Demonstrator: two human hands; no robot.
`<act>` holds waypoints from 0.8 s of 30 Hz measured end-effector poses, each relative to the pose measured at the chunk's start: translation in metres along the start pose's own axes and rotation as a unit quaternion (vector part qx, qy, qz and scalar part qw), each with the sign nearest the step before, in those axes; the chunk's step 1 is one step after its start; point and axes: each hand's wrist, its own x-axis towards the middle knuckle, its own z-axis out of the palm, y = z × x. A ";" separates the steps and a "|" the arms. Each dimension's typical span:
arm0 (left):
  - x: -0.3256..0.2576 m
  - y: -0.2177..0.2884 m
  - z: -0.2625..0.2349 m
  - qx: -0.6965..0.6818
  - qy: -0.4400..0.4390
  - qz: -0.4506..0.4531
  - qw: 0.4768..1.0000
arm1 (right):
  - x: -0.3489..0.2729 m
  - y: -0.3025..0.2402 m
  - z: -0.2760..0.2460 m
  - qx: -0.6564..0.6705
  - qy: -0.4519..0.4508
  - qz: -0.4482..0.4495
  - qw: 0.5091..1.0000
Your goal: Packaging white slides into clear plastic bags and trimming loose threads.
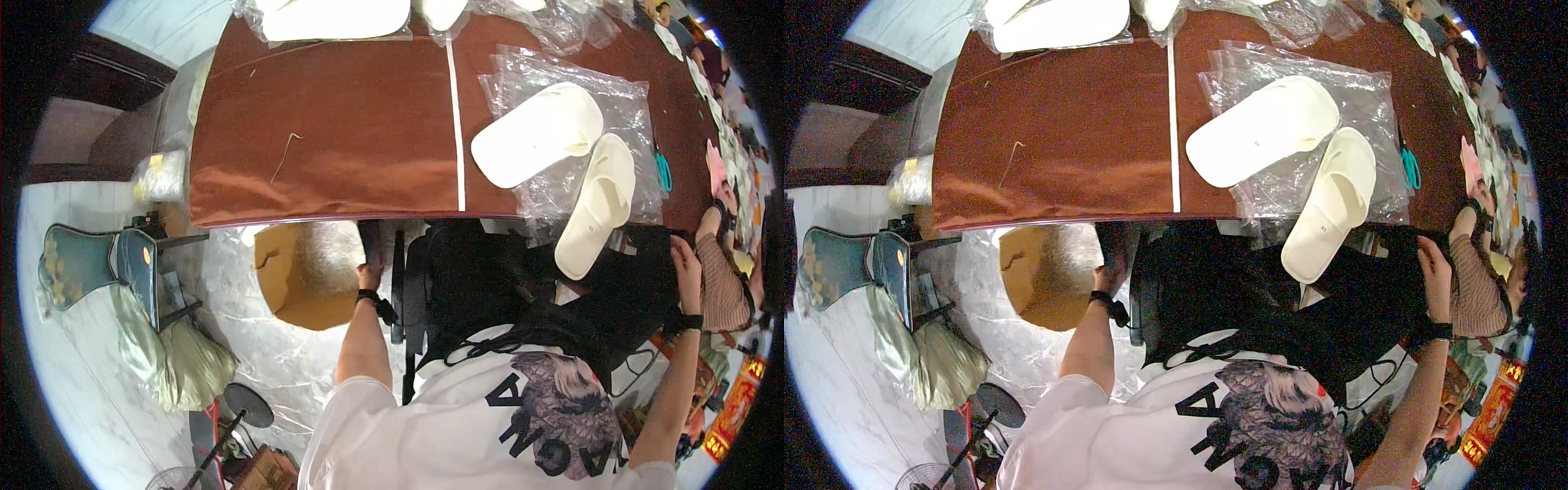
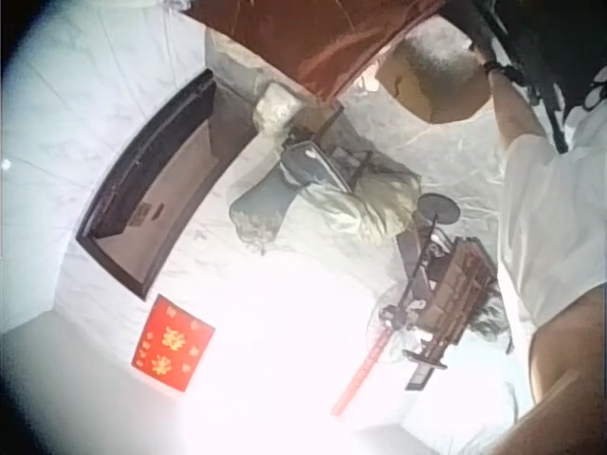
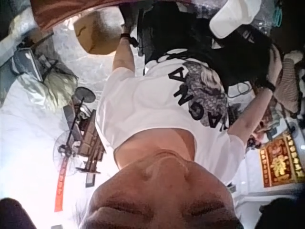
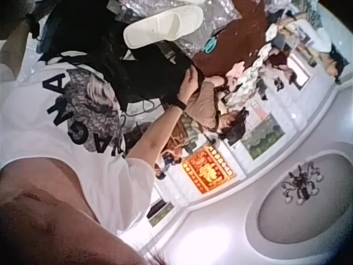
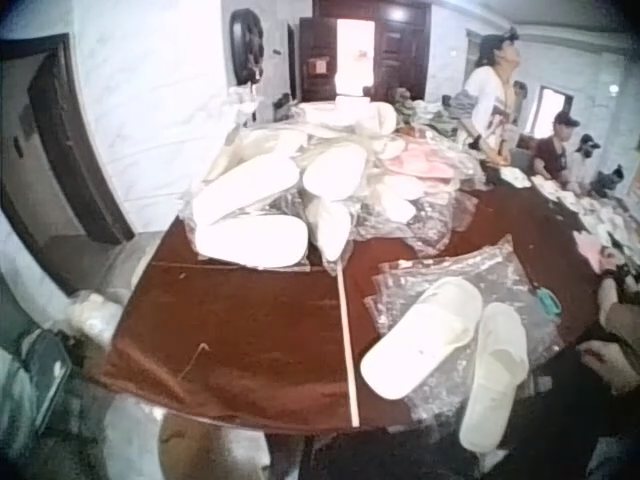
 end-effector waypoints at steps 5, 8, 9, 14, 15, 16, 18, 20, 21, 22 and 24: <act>-0.024 0.005 -0.045 -0.427 0.168 -0.302 0.835 | 0.040 -0.036 0.034 0.051 -0.021 -0.102 0.993; 0.012 0.132 -0.108 -0.361 0.107 -0.345 0.860 | 0.041 -0.039 0.017 0.022 0.007 -0.083 0.996; 0.014 0.153 -0.152 -0.548 0.226 -0.332 0.734 | 0.045 -0.043 0.013 0.032 0.010 -0.121 0.992; 0.021 0.294 -0.388 -0.323 0.387 -0.034 0.863 | 0.070 -0.091 0.035 -0.022 0.089 -0.259 0.962; 0.022 0.328 -0.416 -0.302 0.355 -0.013 0.885 | 0.072 -0.101 0.037 0.000 0.095 -0.285 0.954; 0.028 0.359 -0.438 -0.267 0.351 0.082 0.894 | 0.076 -0.101 0.039 -0.005 0.100 -0.307 0.947; 0.045 0.411 -0.454 -0.212 0.298 0.211 0.907 | 0.082 -0.102 0.041 -0.008 0.095 -0.355 0.930; 0.072 0.449 -0.450 -0.157 0.231 0.279 0.919 | 0.076 -0.111 0.038 0.060 0.003 -0.311 0.949; 0.086 0.459 -0.440 -0.113 0.210 0.309 0.921 | 0.077 -0.111 0.040 0.081 -0.017 -0.327 0.941; 0.098 0.461 -0.431 -0.078 0.182 0.297 0.934 | 0.076 -0.118 0.041 0.089 -0.008 -0.332 0.939; 0.125 0.450 -0.405 -0.028 0.087 0.261 0.961 | 0.074 -0.126 0.043 0.032 0.009 -0.292 0.956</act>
